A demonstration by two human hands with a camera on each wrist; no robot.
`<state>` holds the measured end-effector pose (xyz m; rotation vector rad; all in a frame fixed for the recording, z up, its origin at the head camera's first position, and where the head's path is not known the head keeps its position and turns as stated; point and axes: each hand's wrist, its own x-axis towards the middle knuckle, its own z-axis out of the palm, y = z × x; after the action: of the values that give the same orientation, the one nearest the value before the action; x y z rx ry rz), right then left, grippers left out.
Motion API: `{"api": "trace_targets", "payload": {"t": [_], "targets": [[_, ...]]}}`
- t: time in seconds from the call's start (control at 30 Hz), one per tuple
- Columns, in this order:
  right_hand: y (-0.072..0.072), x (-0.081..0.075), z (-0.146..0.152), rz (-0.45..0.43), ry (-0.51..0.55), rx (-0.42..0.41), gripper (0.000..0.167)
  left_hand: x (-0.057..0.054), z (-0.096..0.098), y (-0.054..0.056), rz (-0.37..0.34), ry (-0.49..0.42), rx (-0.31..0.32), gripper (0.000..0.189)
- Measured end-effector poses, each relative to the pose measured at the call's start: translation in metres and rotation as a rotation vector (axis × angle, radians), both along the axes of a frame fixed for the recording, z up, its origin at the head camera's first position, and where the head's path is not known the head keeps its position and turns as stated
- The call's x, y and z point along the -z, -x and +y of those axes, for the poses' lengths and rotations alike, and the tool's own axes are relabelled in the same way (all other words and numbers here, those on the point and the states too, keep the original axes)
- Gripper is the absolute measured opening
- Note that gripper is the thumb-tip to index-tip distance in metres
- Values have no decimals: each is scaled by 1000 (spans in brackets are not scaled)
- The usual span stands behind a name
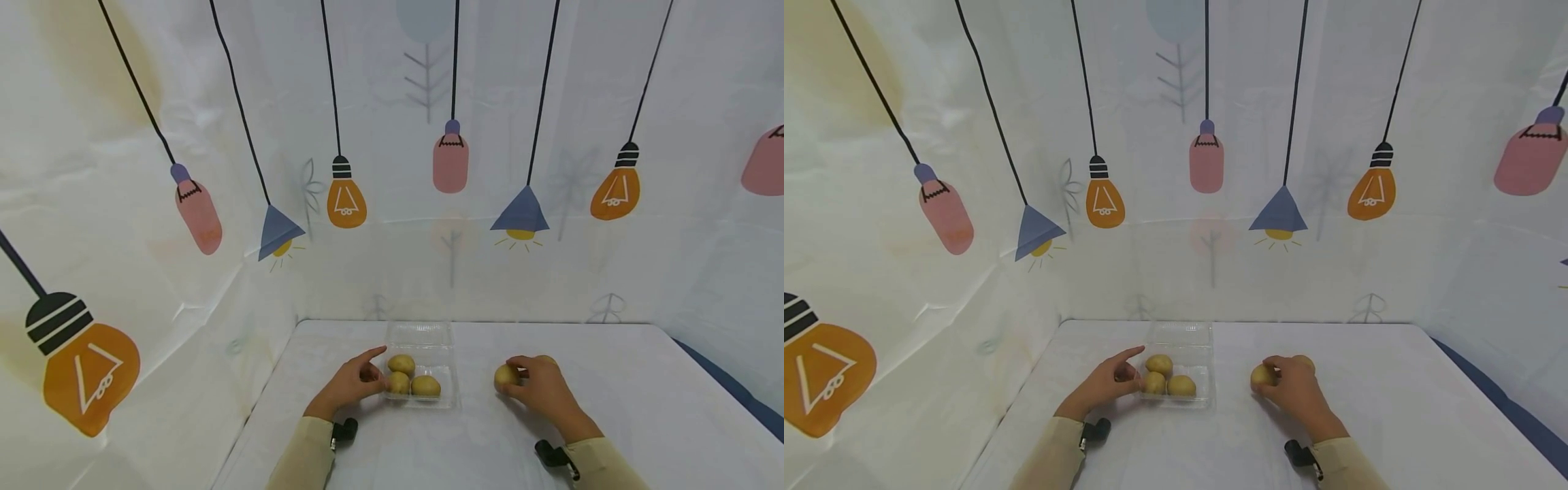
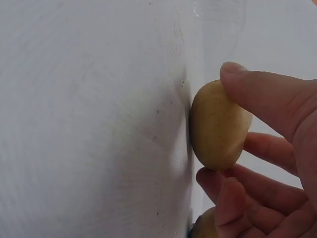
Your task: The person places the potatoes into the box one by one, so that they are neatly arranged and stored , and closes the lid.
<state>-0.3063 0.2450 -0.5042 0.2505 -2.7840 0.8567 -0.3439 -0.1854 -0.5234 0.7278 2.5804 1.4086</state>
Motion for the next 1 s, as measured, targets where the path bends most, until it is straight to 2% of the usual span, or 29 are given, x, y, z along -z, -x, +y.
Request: {"api": "trace_targets", "payload": {"t": [0.1, 0.33, 0.63, 1.0], "targets": [[1, 1, 2, -10, 15, -6, 54, 1, 0, 1, -5, -3, -2, 84], [-2, -2, 4, -45, 50, -41, 65, 0, 0, 0, -11, -11, -4, 85], [0, 0, 5, -57, 101, -67, 63, -2, 0, 0, -3, -16, 2, 84], [1, 2, 5, -89, 84, -75, 69, -3, 0, -2, -11, -9, 2, 84]]}}
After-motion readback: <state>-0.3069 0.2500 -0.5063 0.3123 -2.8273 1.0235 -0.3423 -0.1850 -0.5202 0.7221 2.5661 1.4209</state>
